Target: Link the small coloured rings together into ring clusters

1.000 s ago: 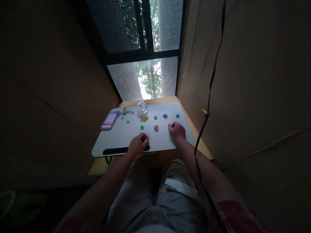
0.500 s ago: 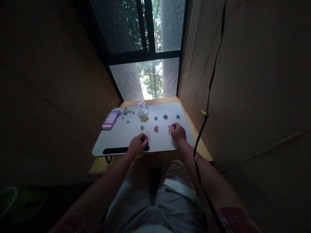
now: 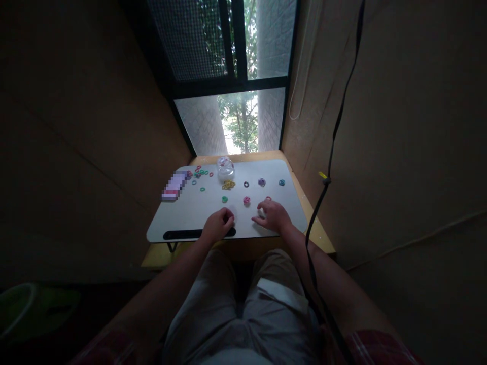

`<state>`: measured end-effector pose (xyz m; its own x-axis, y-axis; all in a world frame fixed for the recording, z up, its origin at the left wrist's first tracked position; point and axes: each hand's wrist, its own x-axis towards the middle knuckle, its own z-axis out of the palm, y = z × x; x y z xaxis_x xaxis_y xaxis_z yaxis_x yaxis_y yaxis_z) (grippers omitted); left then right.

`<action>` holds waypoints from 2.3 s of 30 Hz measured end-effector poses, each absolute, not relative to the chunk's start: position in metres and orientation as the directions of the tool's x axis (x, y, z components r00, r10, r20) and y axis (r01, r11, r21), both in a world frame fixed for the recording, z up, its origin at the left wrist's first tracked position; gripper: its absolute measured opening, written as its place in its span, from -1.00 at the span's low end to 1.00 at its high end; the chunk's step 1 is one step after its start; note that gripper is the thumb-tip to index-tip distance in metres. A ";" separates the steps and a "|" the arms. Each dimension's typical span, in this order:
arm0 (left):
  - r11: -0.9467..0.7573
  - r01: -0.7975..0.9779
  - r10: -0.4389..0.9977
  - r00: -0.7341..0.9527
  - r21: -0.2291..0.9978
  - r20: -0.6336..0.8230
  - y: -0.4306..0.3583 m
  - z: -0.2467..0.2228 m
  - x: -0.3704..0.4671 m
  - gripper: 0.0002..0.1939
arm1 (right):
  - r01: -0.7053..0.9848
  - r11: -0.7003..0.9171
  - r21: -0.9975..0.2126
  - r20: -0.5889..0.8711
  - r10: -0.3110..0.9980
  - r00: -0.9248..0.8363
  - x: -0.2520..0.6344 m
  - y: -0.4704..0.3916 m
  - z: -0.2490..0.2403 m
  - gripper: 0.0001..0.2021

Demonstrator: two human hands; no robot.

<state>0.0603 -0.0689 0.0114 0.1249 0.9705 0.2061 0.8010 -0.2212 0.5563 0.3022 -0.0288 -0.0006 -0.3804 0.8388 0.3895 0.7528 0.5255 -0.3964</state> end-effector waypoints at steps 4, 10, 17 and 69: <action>-0.206 0.791 0.975 0.117 0.576 0.188 -0.068 0.012 0.060 -0.90 | 0.808 0.458 -0.371 0.351 0.875 -0.335 0.300 -0.022 -0.005 -0.88; -0.201 0.791 0.975 0.109 0.577 0.192 -0.068 0.014 0.060 -0.92 | 0.782 0.400 -0.478 0.390 0.895 -0.219 0.302 -0.016 -0.010 -0.87; -0.195 0.780 0.978 0.111 0.595 0.175 -0.068 0.014 0.060 -0.92 | 0.699 0.488 -0.523 0.381 0.867 -0.321 0.309 -0.011 -0.016 -0.94; 0.072 0.964 0.957 -0.140 0.258 0.256 0.005 0.003 -0.009 -0.44 | 0.782 0.180 -0.597 0.314 0.949 0.022 0.306 -0.007 -0.002 -0.72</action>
<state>-0.0088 0.0047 0.0030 -0.1398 0.9565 0.2559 0.9636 0.0719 0.2576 0.3055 -0.0068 -0.0017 0.0216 0.9492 0.3139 0.7818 0.1797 -0.5971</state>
